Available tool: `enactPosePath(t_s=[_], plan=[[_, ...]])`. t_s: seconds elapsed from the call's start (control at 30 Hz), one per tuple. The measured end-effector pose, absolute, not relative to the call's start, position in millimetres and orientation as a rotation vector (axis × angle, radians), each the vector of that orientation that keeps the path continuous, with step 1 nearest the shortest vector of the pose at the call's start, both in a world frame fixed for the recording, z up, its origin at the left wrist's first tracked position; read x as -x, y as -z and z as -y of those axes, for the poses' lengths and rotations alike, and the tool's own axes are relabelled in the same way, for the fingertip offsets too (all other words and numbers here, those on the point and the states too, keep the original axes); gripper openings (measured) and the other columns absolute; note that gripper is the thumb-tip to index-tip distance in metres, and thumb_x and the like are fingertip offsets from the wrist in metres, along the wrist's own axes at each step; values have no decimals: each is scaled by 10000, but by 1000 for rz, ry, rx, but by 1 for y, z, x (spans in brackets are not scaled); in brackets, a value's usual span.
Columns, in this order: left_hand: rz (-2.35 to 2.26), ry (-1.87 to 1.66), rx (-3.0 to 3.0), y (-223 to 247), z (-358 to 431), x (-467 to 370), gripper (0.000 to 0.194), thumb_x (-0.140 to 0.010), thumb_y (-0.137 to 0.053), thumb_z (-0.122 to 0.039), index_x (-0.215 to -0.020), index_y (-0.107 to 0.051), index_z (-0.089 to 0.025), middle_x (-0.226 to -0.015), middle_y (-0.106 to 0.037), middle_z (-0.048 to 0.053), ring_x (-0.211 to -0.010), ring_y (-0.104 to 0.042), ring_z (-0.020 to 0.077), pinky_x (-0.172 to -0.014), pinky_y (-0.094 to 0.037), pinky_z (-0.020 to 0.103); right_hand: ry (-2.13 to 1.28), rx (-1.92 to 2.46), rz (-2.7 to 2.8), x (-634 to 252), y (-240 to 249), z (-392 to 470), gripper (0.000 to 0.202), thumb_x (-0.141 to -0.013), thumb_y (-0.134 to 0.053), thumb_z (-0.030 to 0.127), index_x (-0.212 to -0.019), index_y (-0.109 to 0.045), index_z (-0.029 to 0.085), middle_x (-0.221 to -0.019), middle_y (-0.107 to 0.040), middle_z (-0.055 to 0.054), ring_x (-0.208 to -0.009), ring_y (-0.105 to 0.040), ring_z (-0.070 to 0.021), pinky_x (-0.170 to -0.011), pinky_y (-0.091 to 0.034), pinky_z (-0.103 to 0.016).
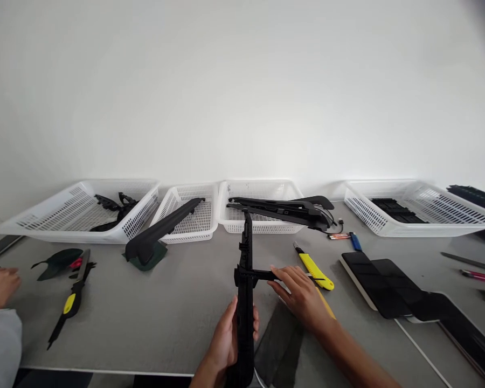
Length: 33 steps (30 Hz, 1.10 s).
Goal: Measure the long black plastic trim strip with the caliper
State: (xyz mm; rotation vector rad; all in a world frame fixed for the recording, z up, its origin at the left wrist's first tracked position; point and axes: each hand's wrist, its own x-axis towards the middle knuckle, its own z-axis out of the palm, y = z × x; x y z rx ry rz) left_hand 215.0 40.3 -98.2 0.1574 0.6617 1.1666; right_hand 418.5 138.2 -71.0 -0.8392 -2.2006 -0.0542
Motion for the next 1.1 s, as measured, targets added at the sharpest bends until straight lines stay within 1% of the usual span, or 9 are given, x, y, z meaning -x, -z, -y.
enactPosePath(t_s=[0.2, 0.33, 0.47, 0.6, 0.73, 0.87, 0.97, 1.03, 1.1], plan=[[-682, -1142, -136, 98, -40, -215, 503, -821, -840, -599, -959, -749, -124, -830, -697, 56, -669, -622, 140, -578, -495, 241, 0, 829, 2207, -422, 70, -141, 311, -1081, -592, 300, -1382, -607, 224, -979, -751, -43, -870, -721, -198, -818, -547, -365], [-685, -1128, -166, 90, -39, -218, 536, -827, -837, -587, -1090, -739, -129, -831, -692, 53, -653, -607, 140, -568, -496, 246, -33, 826, 2201, -426, 69, -139, 295, -1085, -578, 309, -1362, -611, 214, -960, -746, -38, -842, -714, -195, -801, -542, -358], [-697, -1160, -234, 82, -38, -222, 403, -912, -762, -505, -1144, -691, -183, -853, -697, 52, -674, -609, 160, -568, -515, 265, -55, 830, 2184, -428, 69, -134, 285, -1074, -596, 290, -1346, -629, 213, -939, -737, -42, -842, -708, -199, -771, -542, -342], [-701, -1157, -361, 78, -35, -219, 316, -946, -670, -387, -1190, -655, -187, -935, -706, 75, -719, -635, 180, -571, -543, 282, -73, 849, 2132, -436, 63, -136, 261, -1056, -629, 298, -1304, -663, 223, -902, -723, -33, -807, -689, -193, -753, -543, -335], [-614, -1115, -505, 81, -31, -216, 582, -829, -726, -289, -1374, -564, -168, -1042, -727, 110, -765, -686, 191, -603, -566, 270, -8, 955, 1955, -449, 41, -150, 272, -1032, -673, 318, -1291, -670, 234, -958, -741, -44, -842, -694, -193, -794, -552, -334], [-579, -1077, -532, 84, -32, -227, 500, -869, -752, -407, -1280, -567, -192, -1046, -731, 100, -768, -723, 205, -585, -593, 273, 41, 958, 1932, -457, 23, -160, 257, -1033, -670, 324, -1268, -661, 222, -973, -738, -49, -873, -698, -199, -825, -549, -337], [-605, -1077, -530, 77, -34, -244, 477, -867, -777, -517, -1154, -578, -192, -984, -715, 67, -692, -702, 177, -493, -558, 235, 62, 937, 1962, -457, 22, -157, 257, -1033, -669, 298, -1277, -648, 219, -975, -738, -52, -878, -697, -205, -814, -540, -341], [-653, -1047, -538, 67, -36, -253, 519, -878, -761, -579, -1162, -567, -190, -952, -709, 50, -592, -660, 141, -442, -532, 225, 70, 921, 2002, -458, 26, -151, 261, -1033, -669, 277, -1286, -642, 223, -981, -741, -54, -886, -697, -211, -814, -531, -350], [-735, -1014, -573, 55, -36, -257, 588, -907, -721, -619, -1263, -532, -192, -940, -715, 41, -500, -610, 105, -417, -508, 217, 58, 907, 2044, -460, 28, -145, 284, -1037, -661, 261, -1317, -629, 225, -1001, -742, -59, -913, -697, -218, -829, -526, -360]])
